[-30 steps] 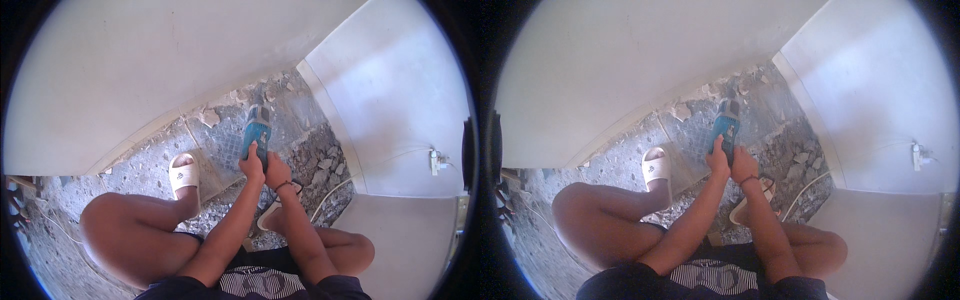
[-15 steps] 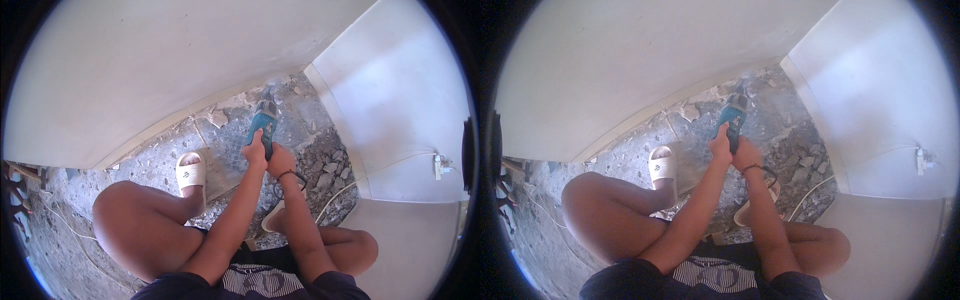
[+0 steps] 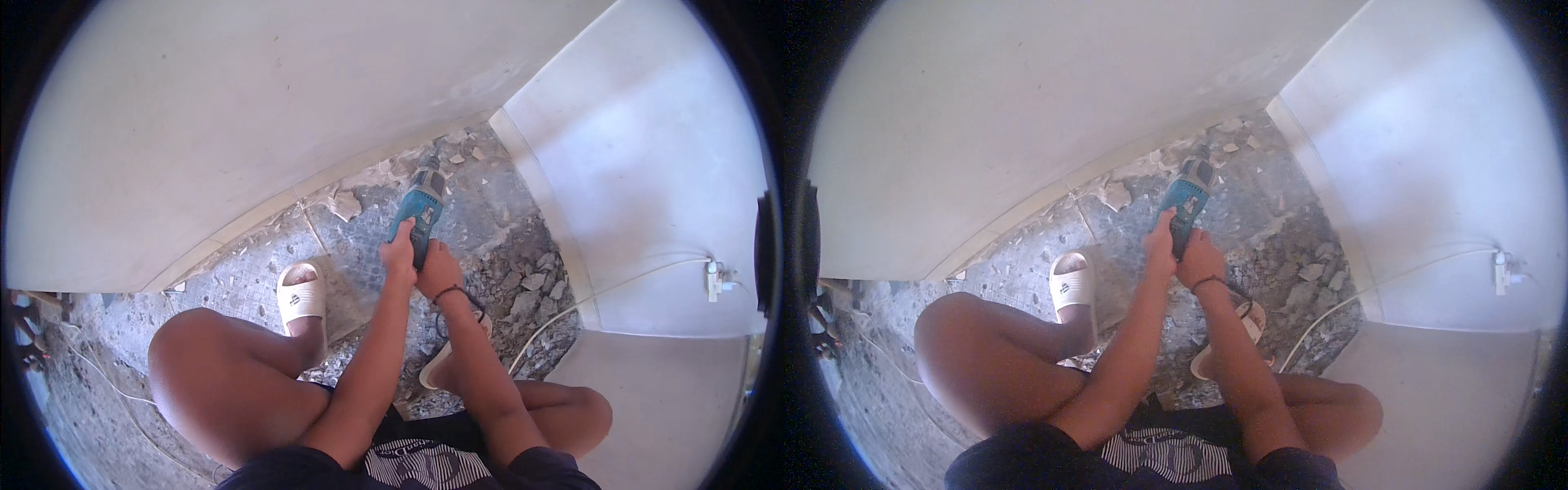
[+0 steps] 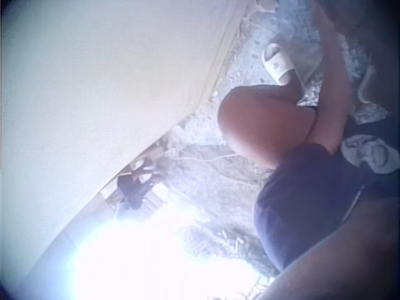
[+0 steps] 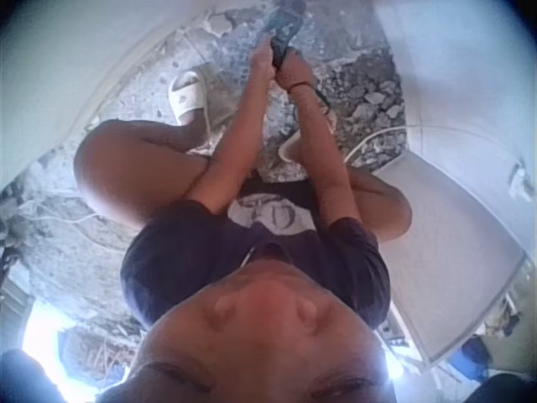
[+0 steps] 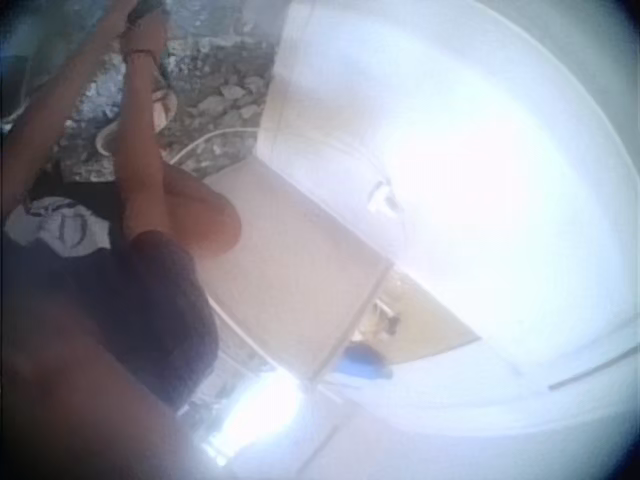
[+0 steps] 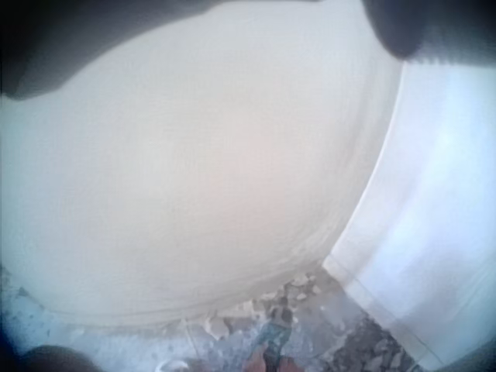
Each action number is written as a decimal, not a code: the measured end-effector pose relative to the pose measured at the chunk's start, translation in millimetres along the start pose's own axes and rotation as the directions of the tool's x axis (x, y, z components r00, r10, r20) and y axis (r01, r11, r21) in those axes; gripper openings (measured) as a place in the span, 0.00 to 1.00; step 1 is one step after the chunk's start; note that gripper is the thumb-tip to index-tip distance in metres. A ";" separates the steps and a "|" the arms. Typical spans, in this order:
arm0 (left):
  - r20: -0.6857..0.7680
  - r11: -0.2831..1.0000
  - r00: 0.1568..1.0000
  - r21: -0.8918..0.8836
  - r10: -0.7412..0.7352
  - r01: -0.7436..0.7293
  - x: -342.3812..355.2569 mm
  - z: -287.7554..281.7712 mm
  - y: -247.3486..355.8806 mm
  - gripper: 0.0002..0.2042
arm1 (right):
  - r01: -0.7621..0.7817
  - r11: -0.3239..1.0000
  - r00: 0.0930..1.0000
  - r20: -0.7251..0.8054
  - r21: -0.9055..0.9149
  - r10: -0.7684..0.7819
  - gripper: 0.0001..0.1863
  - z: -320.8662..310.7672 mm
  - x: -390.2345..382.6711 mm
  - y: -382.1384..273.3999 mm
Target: The person sits cross-legged on a partially demolished floor and uses a corded rotary hammer drill to break up concrete and tiles. They repeatedly position and operate the drill along the base of a wall, generating dust and debris.
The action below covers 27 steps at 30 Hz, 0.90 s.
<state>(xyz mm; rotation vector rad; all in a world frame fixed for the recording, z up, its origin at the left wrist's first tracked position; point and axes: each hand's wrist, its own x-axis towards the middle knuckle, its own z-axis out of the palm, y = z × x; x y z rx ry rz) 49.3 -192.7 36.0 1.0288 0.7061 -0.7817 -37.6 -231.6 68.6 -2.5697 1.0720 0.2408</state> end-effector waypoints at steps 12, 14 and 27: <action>0.217 0.997 0.974 -0.039 -0.059 0.069 41.0 10.2 17.4 0.25 | -0.123 0.992 0.992 0.012 0.024 0.123 0.33 3.2 38.5 -15.5; 0.298 0.996 0.953 -0.050 -0.055 0.073 56.5 25.3 17.3 0.25 | -0.154 0.988 0.988 -0.019 0.003 0.154 0.33 2.2 54.2 -10.3; 0.412 0.879 0.890 0.329 0.194 -0.344 7.5 73.1 -38.0 0.31 | -0.338 0.879 0.913 -0.111 0.335 0.393 0.31 -11.4 27.3 43.8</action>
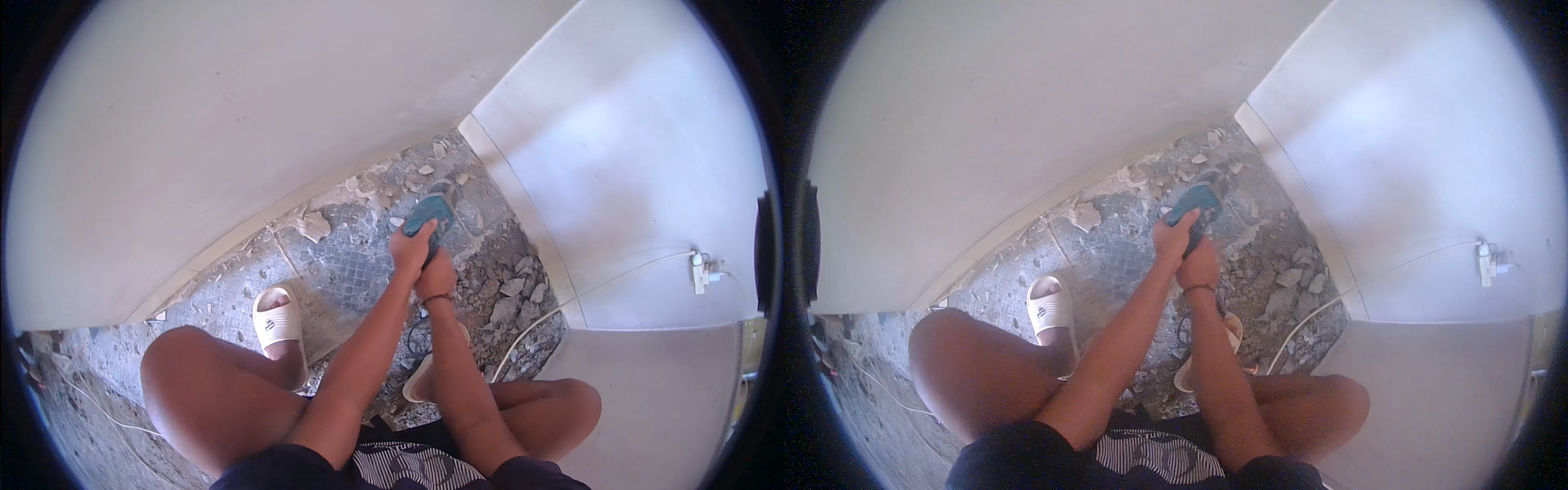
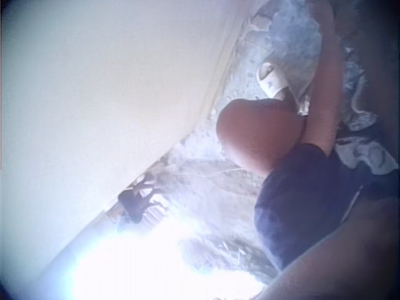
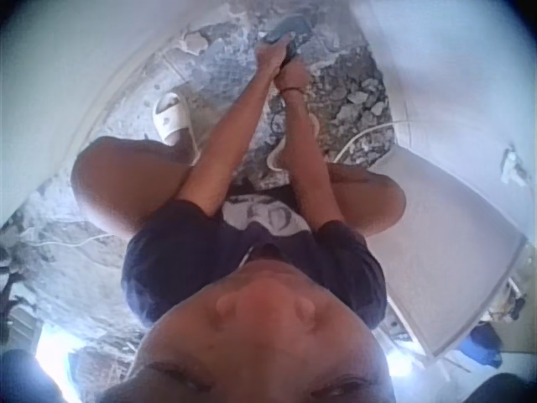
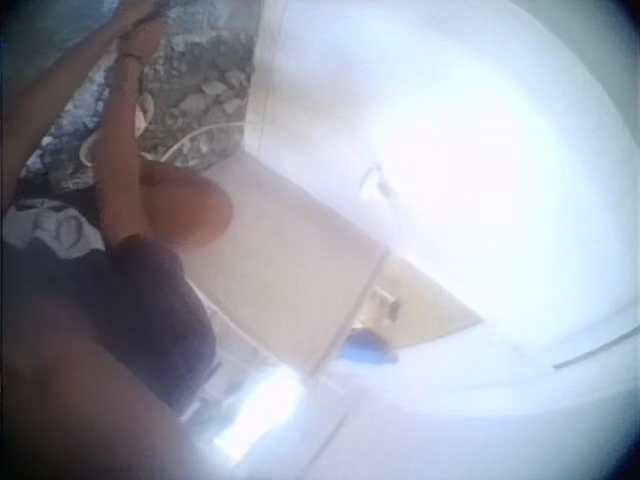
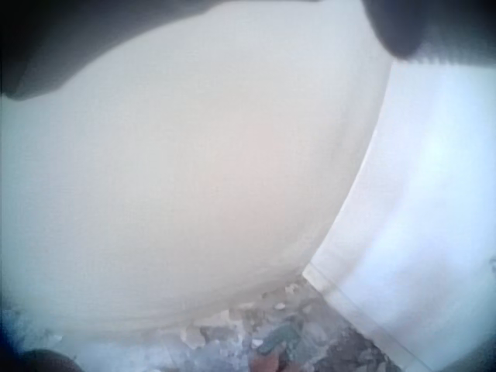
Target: The person sits cross-legged on a partially demolished floor and uses a corded rotary hammer drill to break up concrete and tiles. They repeatedly position and operate the drill along the base of a wall, generating dust and debris.
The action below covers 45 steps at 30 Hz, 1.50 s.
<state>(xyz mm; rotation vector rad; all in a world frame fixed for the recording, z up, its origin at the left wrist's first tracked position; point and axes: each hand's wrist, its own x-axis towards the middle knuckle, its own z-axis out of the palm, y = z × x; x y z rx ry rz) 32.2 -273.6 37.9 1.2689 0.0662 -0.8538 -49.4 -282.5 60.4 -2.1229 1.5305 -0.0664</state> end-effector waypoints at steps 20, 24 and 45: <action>-0.386 0.977 0.919 -0.157 0.074 -0.145 -60.1 9.0 0.2 0.20 | 0.412 0.910 0.897 0.193 -0.038 -0.398 0.26 -38.5 -14.1 32.7; -0.386 0.908 0.914 -0.417 -0.125 -0.052 -103.2 43.5 35.1 0.21 | 0.631 0.753 0.758 0.354 -0.186 -0.548 0.28 -121.8 -9.2 19.7; -0.325 0.750 0.905 -0.662 -0.275 -0.010 -197.5 -77.0 28.4 0.17 | 0.625 0.758 0.685 0.596 -0.186 -0.418 0.28 -92.0 -157.6 -23.1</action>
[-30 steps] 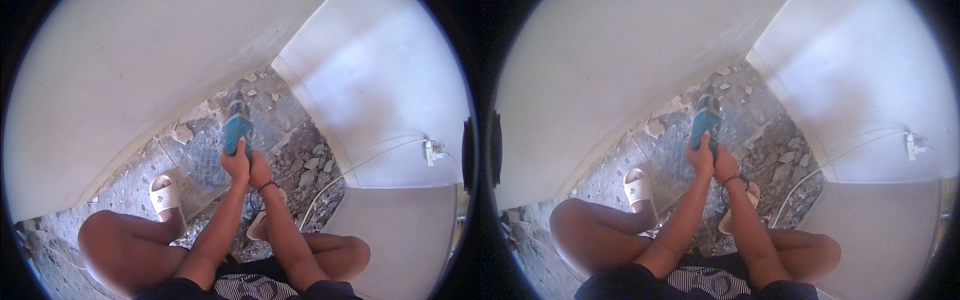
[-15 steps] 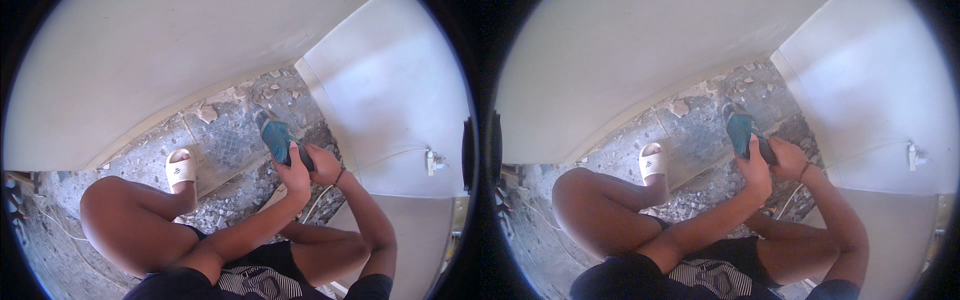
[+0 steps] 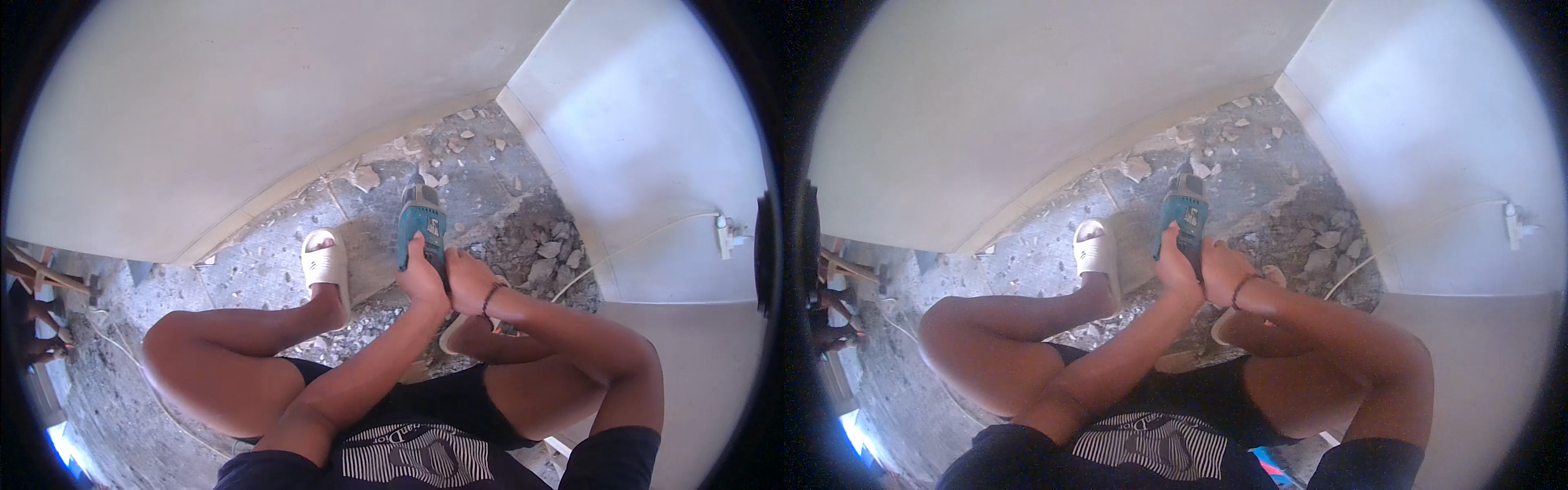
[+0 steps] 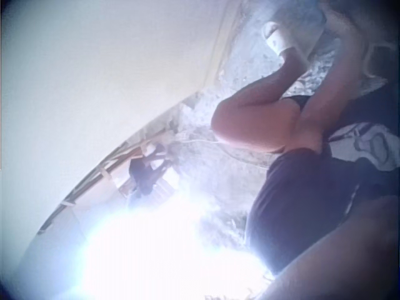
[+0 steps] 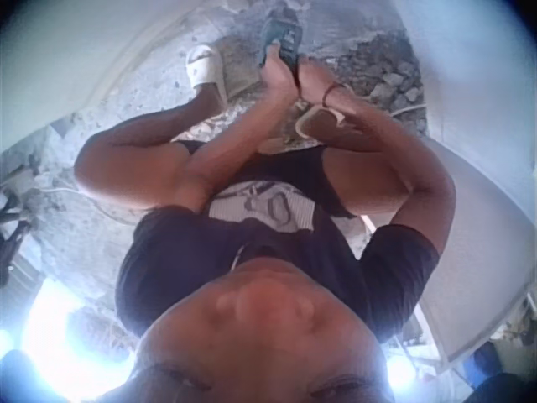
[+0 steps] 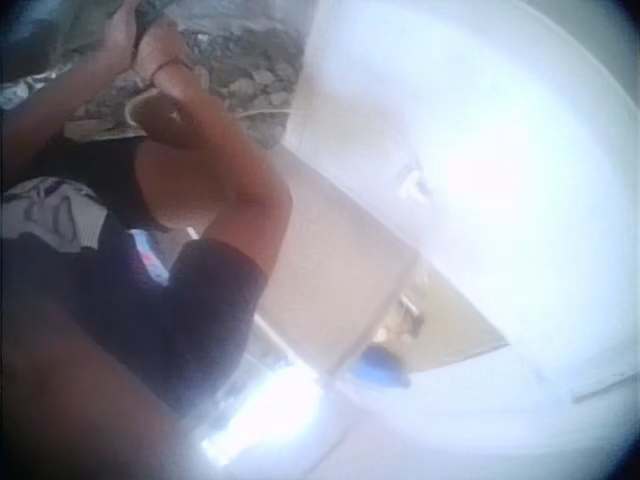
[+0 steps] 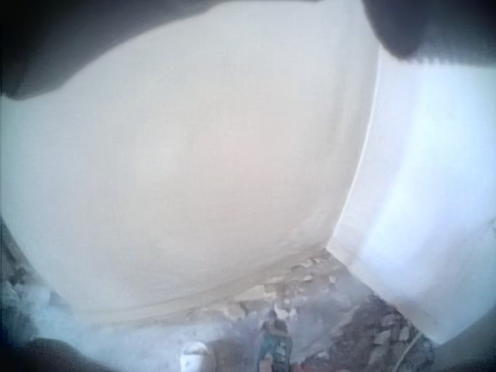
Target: The person sits cross-legged on a partially demolished floor and uses a corded rotary hammer drill to break up concrete and tiles. They repeatedly position and operate the drill along the base of a wall, generating dust and debris.
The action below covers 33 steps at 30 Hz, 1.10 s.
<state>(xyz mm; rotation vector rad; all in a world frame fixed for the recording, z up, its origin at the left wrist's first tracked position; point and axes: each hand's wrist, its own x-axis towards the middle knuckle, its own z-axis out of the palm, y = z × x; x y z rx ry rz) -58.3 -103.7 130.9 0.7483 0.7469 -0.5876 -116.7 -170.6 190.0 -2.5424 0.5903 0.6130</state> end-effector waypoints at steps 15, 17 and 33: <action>0.237 0.891 0.971 0.445 -0.025 -0.086 80.0 -52.6 162.0 0.13 | -0.023 0.853 0.999 -0.015 0.522 0.036 0.45 79.4 82.9 -126.3; 0.226 0.817 0.972 0.571 -0.066 -0.077 96.1 -46.1 187.6 0.15 | -0.043 0.809 0.977 -0.146 0.586 0.158 0.41 83.6 96.3 -145.4; 0.261 0.904 0.950 0.425 -0.174 0.049 128.2 -53.0 203.5 0.14 | 0.049 0.770 0.996 -0.089 0.637 0.010 0.37 67.0 108.4 -144.2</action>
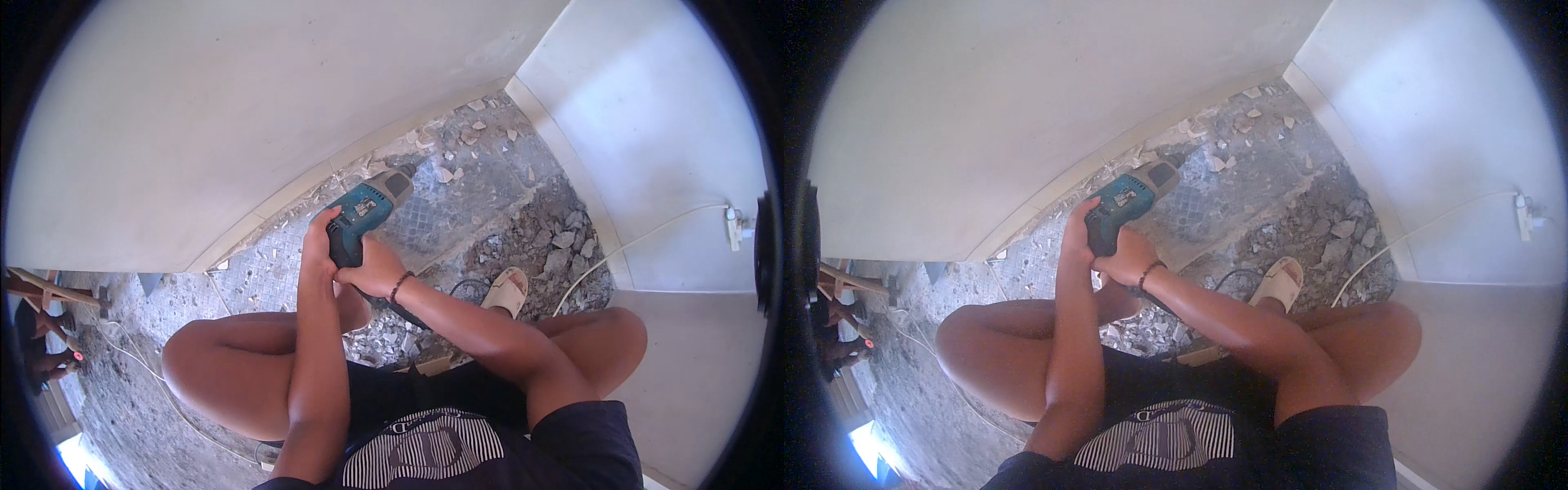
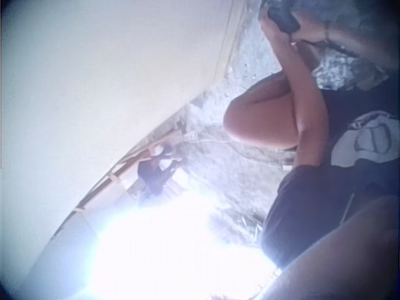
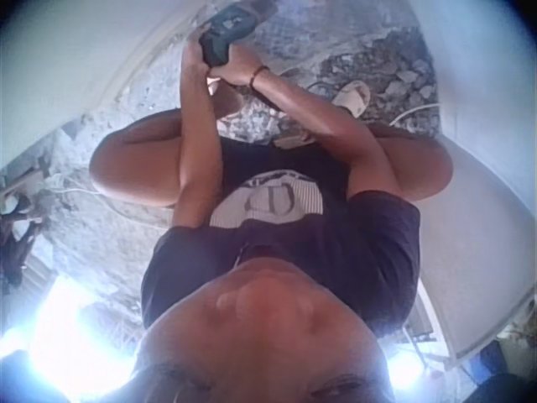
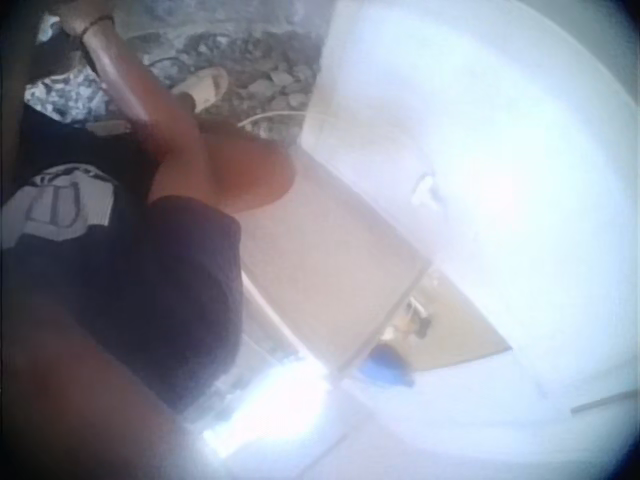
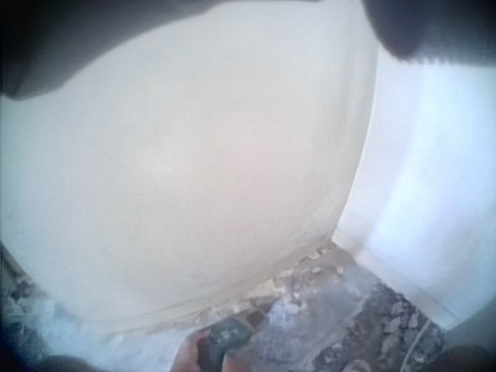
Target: The person sits cross-legged on a partially demolished floor and uses a corded rotary hammer drill to break up concrete and tiles. They repeatedly position and operate the drill along the base of a wall, generating dust and debris.
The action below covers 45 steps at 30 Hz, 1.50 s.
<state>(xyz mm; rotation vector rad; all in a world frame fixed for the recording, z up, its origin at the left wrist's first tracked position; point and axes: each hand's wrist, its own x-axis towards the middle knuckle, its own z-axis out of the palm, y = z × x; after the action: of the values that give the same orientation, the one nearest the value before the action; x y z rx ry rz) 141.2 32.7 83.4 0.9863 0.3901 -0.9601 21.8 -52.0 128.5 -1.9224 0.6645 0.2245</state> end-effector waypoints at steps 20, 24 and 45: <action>-0.166 0.995 0.985 -0.075 0.050 -0.063 -2.3 53.2 -19.9 0.15 | 0.042 0.998 0.997 0.058 0.041 -0.044 0.32 -52.3 -8.9 12.1; -0.201 0.988 0.975 -0.102 0.097 -0.119 7.6 78.9 -51.2 0.22 | -0.011 0.995 1.000 0.021 -0.102 0.014 0.36 -80.3 -13.3 23.4; -0.204 0.967 0.946 0.028 0.252 -0.251 -78.1 86.6 -50.6 0.14 | 0.226 0.963 0.969 -0.064 -0.144 -0.237 0.33 -65.9 -75.1 11.7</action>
<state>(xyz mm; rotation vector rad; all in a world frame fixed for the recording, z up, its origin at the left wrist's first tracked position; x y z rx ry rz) 45.5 -11.1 154.7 1.1121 0.4243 -0.6290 -55.9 -87.9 181.3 -2.1302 0.4803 0.0457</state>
